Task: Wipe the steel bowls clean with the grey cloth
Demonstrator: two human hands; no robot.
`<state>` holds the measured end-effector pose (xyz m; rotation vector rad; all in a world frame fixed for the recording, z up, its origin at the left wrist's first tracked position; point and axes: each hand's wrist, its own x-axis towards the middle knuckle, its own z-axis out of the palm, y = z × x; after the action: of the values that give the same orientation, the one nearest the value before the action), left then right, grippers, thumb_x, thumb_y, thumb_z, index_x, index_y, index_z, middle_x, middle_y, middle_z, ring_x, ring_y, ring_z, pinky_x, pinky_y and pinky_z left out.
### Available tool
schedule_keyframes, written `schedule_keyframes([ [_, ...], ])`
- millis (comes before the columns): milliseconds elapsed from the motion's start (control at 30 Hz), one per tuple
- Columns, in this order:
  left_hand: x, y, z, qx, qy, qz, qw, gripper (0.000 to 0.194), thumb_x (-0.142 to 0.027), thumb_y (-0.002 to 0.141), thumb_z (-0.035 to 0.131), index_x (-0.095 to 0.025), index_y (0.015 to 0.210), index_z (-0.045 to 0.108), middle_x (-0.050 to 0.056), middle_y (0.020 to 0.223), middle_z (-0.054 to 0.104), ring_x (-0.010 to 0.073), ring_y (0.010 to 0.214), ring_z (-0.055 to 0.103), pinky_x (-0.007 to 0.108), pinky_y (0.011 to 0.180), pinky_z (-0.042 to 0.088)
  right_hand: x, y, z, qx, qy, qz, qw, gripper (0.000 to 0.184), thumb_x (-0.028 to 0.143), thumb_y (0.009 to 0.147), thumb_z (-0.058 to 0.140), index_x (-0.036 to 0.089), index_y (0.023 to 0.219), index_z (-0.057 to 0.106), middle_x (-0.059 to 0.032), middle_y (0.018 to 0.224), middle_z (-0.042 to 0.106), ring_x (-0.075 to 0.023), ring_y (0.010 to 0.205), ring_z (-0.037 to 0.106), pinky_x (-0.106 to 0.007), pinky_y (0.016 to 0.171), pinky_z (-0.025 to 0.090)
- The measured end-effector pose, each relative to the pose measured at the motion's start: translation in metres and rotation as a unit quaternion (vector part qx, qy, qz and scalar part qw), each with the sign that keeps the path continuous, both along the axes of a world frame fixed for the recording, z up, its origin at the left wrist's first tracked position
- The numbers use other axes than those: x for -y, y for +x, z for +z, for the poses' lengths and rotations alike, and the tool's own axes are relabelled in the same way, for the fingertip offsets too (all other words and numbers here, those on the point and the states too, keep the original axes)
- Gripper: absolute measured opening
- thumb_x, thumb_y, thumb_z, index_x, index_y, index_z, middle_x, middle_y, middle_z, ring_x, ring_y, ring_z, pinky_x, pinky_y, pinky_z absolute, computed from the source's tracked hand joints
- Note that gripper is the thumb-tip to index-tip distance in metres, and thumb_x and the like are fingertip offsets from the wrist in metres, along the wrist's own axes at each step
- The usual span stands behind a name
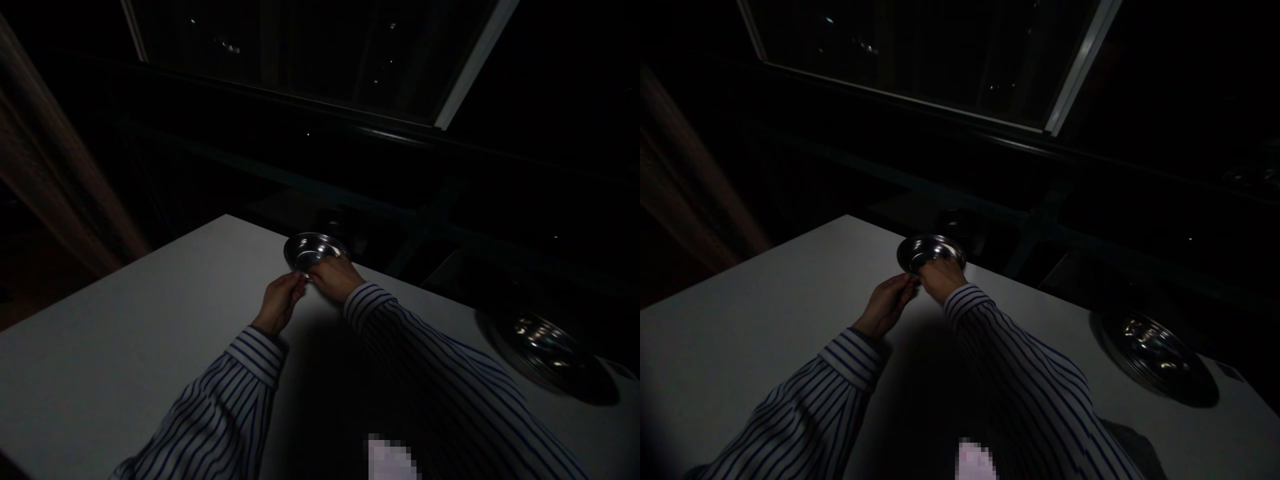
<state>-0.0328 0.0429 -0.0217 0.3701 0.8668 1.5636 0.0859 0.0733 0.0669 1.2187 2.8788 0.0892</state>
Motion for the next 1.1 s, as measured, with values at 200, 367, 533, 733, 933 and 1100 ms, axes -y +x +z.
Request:
schedule_keyframes([
  [200, 0.001, 0.000, 0.002, 0.009, 0.004, -0.004, 1.000, 0.003, -0.010, 0.067, 0.065, -0.009, 0.070, 0.064, 0.004, 0.068, 0.064, 0.0052, 0.058, 0.056, 0.016, 0.059, 0.046, 0.001, -0.001, 0.000, 0.008, 0.022, 0.016, 1.000, 0.030, 0.023, 0.087, 0.035, 0.015, 0.096, 0.062, -0.0102, 0.101, 0.064, -0.0233, 0.097, 0.056, -0.037, 0.084, 0.035],
  [367, 0.002, -0.001, 0.001, 0.015, 0.006, 0.000, 1.000, 0.004, -0.009, 0.067, 0.065, -0.009, 0.070, 0.063, 0.004, 0.068, 0.064, 0.0057, 0.060, 0.057, 0.016, 0.059, 0.046, 0.002, -0.001, 0.000, 0.016, 0.037, 0.020, 0.999, 0.031, 0.025, 0.088, 0.034, 0.015, 0.094, 0.062, -0.0101, 0.100, 0.064, -0.0232, 0.095, 0.056, -0.037, 0.082, 0.036],
  [533, 0.001, -0.002, 0.000, 0.018, 0.002, 0.002, 1.000, 0.002, -0.010, 0.069, 0.063, -0.009, 0.070, 0.062, 0.003, 0.065, 0.063, 0.0052, 0.056, 0.056, 0.016, 0.057, 0.046, 0.003, -0.004, 0.001, 0.032, 0.054, 0.027, 0.998, 0.032, 0.024, 0.089, 0.031, 0.013, 0.096, 0.060, -0.0126, 0.099, 0.063, -0.0233, 0.093, 0.056, -0.036, 0.080, 0.036],
  [733, 0.002, -0.002, 0.002, 0.020, 0.002, 0.011, 1.000, 0.001, -0.010, 0.070, 0.061, -0.010, 0.069, 0.060, 0.003, 0.065, 0.062, 0.0052, 0.057, 0.056, 0.017, 0.060, 0.046, 0.009, -0.005, 0.000, 0.046, 0.092, 0.039, 0.994, 0.028, 0.018, 0.087, 0.034, 0.008, 0.097, 0.059, -0.0161, 0.102, 0.060, -0.0258, 0.098, 0.051, -0.039, 0.085, 0.033],
  [933, 0.002, -0.002, 0.002, 0.005, 0.003, 0.026, 1.000, 0.002, -0.011, 0.069, 0.062, -0.010, 0.070, 0.060, 0.002, 0.064, 0.061, 0.0057, 0.058, 0.055, 0.018, 0.060, 0.045, 0.010, -0.005, 0.000, 0.021, 0.124, 0.008, 0.992, 0.029, 0.014, 0.086, 0.031, 0.009, 0.102, 0.055, -0.0163, 0.103, 0.058, -0.0263, 0.100, 0.047, -0.040, 0.085, 0.032],
  [1100, 0.002, -0.001, 0.000, -0.036, -0.002, 0.047, 0.998, 0.004, -0.014, 0.069, 0.060, -0.010, 0.070, 0.060, 0.002, 0.062, 0.060, 0.0066, 0.056, 0.055, 0.021, 0.061, 0.046, 0.007, 0.001, 0.003, -0.002, 0.138, -0.005, 0.990, 0.027, 0.014, 0.087, 0.032, 0.011, 0.101, 0.055, -0.0136, 0.103, 0.057, -0.0250, 0.097, 0.046, -0.037, 0.081, 0.033],
])
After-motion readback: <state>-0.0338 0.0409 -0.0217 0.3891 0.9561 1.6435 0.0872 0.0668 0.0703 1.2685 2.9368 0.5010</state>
